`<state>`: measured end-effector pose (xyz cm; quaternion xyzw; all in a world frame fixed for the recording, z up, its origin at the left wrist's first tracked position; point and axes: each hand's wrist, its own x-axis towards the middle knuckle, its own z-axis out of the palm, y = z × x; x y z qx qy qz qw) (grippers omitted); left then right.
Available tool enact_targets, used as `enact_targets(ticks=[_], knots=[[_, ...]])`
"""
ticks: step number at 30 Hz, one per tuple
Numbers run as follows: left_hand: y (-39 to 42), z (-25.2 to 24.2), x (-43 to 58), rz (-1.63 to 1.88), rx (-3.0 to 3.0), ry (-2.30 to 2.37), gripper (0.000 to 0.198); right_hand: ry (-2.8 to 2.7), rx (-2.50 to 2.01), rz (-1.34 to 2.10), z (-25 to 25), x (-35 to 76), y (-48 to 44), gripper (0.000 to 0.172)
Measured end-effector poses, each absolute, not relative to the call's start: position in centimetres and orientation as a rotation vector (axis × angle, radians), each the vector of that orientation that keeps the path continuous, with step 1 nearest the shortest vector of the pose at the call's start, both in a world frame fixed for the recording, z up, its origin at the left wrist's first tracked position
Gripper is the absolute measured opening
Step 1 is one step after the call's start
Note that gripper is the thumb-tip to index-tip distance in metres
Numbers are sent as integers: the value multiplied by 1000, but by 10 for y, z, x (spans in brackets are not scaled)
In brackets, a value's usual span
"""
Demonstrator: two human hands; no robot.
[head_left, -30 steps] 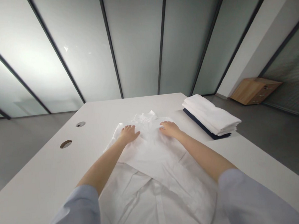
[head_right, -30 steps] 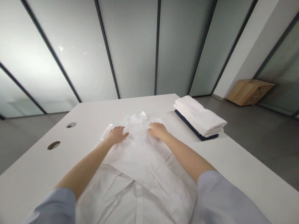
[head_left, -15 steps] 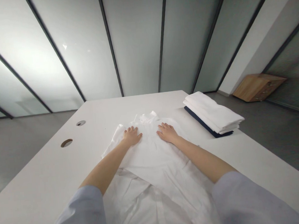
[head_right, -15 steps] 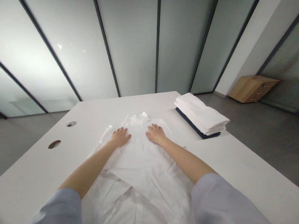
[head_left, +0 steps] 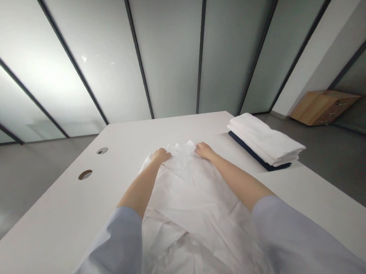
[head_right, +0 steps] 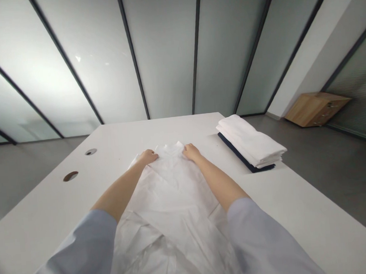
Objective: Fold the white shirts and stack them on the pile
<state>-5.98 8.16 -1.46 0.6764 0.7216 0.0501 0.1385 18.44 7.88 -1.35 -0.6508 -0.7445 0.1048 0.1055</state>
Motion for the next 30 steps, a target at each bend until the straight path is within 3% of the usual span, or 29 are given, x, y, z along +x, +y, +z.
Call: enact_targets(ticks=[8, 14, 19, 24, 30], knots=[[87, -28, -62, 412, 1940, 1934, 35, -2130, -1930, 414, -13, 185, 94, 32], [73, -25, -68, 510, 2086, 1794, 28, -2178, -1720, 57, -20, 206, 83, 33], [56, -21, -69, 468, 2184, 1994, 34, -2398, -1616, -58, -24, 223, 62, 31], [48, -19, -47, 551, 2438, 1991, 45, -2266, -1689, -97, -22, 208, 50, 45], [48, -44, -36, 97, 2409, 1907, 69, -2396, -1923, 170, -42, 178, 35, 68]])
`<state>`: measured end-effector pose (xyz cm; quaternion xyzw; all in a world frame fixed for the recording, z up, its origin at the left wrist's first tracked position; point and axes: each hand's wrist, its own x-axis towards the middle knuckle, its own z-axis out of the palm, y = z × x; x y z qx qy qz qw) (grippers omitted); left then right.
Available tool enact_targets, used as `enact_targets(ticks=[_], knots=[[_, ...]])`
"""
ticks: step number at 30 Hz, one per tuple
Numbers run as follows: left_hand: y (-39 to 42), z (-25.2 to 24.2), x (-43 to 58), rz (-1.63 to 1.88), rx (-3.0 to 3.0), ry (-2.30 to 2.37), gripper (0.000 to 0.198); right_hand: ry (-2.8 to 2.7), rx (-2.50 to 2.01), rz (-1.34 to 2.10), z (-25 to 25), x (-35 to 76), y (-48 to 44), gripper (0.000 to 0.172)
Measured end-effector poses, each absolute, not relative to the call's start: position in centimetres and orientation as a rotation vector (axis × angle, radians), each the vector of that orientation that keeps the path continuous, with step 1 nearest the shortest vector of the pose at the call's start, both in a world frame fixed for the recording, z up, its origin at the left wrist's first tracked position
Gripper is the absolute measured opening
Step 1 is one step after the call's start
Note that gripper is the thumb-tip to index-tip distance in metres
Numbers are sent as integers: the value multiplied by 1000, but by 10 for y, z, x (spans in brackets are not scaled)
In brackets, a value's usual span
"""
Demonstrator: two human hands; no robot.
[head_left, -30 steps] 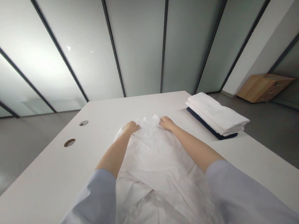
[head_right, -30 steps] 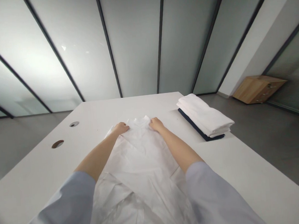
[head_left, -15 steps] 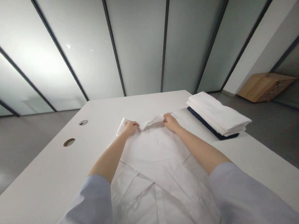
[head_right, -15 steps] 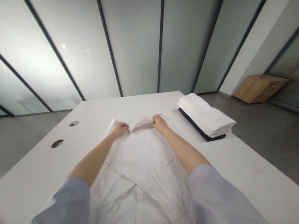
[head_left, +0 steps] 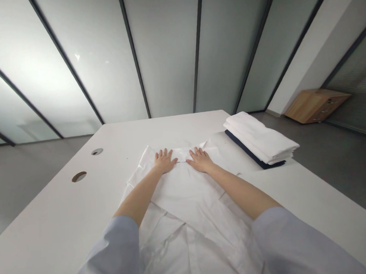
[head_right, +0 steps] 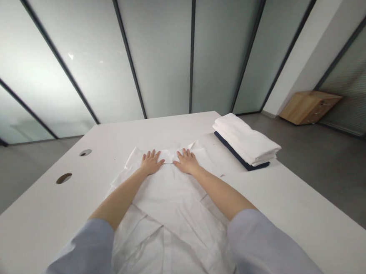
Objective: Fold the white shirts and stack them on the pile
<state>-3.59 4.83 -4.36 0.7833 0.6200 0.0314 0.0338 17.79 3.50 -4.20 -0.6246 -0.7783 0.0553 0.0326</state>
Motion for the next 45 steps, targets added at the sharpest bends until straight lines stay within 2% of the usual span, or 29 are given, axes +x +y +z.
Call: enact_targets(ticks=[9, 14, 21, 23, 26, 30, 37, 45], knots=[[13, -26, -10, 139, 2365, 2005, 72, -2396, -1933, 185, -41, 177, 44, 69], [-16, -33, 15, -80, 2276, 1948, 88, -2345, -1812, 63, -40, 180, 55, 56], [19, -40, 13, 62, 2281, 2042, 81, -2357, -1639, 8, -28, 174, 15, 41], [34, -38, 9, 148, 2307, 2050, 71, -2415, -1675, 54, -30, 168, -7, 45], [48, -36, 3, 302, 2322, 2028, 55, -2443, -1806, 111, -42, 162, -29, 61], [43, -32, -4, 473, 2345, 1997, 48, -2471, -1873, 178, -51, 163, -21, 71], [-8, -27, -6, 275, 2403, 1986, 46, -2533, -1823, 189, -37, 175, 35, 67], [10, -39, -10, 75, 2298, 2012, 64, -2436, -1799, 22, -27, 168, 29, 56]])
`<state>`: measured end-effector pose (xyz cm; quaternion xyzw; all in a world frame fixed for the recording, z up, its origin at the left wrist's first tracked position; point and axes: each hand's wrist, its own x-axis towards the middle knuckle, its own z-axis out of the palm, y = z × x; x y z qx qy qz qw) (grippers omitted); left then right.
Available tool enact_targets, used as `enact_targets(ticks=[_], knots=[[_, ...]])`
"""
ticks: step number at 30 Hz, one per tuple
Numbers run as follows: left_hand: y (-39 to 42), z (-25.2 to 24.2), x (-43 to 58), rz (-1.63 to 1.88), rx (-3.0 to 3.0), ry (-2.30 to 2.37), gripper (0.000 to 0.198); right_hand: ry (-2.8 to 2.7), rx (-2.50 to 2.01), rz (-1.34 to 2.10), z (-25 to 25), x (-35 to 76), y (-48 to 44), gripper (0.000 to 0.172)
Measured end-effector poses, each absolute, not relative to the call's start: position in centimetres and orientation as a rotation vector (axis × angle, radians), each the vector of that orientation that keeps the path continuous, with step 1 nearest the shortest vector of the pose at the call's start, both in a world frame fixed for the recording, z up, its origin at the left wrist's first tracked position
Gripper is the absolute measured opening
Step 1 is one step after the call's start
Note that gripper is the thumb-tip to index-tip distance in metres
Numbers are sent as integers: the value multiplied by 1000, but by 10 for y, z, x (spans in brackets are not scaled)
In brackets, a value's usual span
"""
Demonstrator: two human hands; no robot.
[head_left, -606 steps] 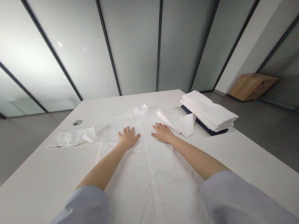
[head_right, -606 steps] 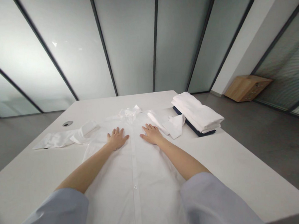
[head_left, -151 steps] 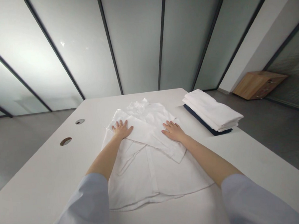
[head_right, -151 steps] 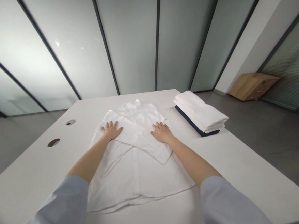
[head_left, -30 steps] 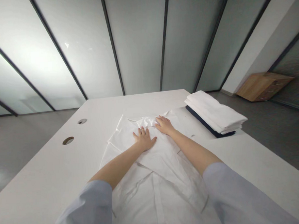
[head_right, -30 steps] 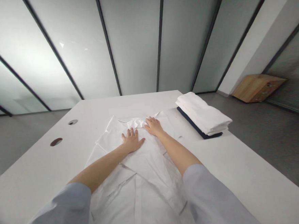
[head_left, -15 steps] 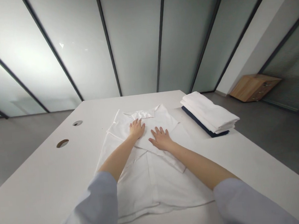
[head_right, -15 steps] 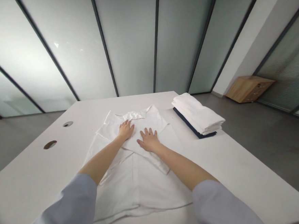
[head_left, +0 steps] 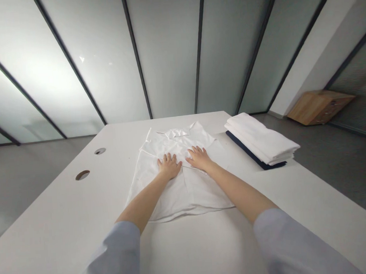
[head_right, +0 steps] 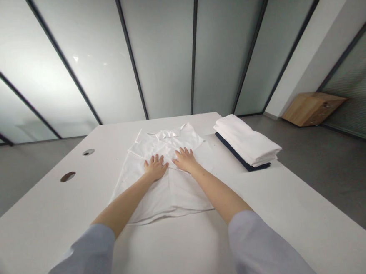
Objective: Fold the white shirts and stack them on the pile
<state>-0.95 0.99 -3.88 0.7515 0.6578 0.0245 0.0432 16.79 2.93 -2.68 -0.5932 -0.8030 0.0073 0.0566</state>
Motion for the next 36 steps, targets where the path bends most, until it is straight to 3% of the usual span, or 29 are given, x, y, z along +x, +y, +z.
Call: enact_targets(ticks=[9, 12, 21, 31, 36], knots=[[43, -34, -31, 465, 2379, 2067, 41, -2412, -1974, 144, -42, 186, -11, 68], [34, -33, -30, 393, 2446, 2039, 30, -2404, -1973, 155, -45, 189, -11, 66], [-5, -35, -37, 337, 2485, 1937, 34, -2390, -1905, 156, -41, 193, -14, 58], [-18, -26, -47, 253, 2484, 1978, 37, -2303, -1827, -27, -27, 196, -22, 30], [-18, -22, -41, 202, 2447, 2041, 35, -2370, -1803, -2, -23, 195, -25, 33]])
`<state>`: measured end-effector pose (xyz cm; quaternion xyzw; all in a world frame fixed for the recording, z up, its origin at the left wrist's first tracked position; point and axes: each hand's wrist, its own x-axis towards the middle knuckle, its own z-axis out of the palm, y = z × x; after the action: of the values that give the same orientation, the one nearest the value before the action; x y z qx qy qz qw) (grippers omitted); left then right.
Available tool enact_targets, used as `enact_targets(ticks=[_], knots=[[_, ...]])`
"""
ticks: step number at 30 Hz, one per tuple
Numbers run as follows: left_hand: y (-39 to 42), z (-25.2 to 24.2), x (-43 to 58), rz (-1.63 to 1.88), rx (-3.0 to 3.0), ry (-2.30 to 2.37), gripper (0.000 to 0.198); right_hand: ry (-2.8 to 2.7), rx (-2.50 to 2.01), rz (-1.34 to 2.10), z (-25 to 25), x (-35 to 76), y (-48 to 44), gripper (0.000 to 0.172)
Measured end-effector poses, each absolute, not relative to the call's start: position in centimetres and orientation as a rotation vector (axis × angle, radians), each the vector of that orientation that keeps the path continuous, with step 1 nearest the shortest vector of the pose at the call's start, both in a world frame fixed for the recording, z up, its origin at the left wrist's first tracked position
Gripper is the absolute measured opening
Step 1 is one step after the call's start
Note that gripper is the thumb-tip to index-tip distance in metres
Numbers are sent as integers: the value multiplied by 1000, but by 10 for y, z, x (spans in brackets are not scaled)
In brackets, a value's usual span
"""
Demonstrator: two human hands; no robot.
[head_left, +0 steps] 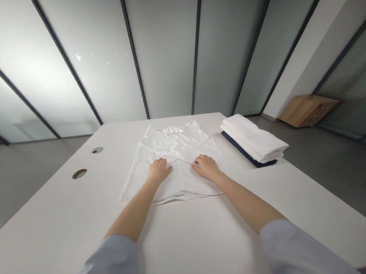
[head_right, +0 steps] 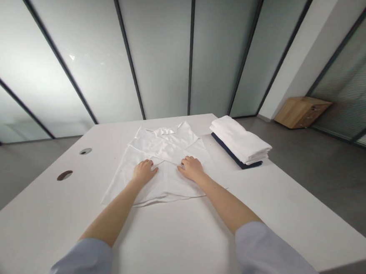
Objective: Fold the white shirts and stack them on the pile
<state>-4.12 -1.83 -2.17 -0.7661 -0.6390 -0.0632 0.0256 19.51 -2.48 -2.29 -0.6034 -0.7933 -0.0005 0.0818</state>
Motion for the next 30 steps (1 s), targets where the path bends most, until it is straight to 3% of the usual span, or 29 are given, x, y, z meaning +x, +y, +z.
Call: enact_targets(ticks=[6, 15, 18, 22, 25, 30], knots=[[-24, -14, -35, -111, -2306, -2121, 44, -2455, -1830, 37, -21, 192, -28, 48], [-25, -36, -34, -146, -2502, -1950, 59, -2442, -1769, 134, -44, 203, -14, 62], [-24, -37, -36, -197, -2513, -1928, 61, -2471, -1631, 76, -41, 204, -16, 55], [-28, -32, -36, -324, -2596, -1718, 63, -2510, -1338, 106, -31, 195, -25, 31], [-32, -28, -35, -294, -2727, -1637, 74, -2555, -1204, 176, -27, 188, -30, 26], [-35, -27, -37, -144, -2877, -1641, 105, -2611, -1158, 263, -27, 188, -33, 52]])
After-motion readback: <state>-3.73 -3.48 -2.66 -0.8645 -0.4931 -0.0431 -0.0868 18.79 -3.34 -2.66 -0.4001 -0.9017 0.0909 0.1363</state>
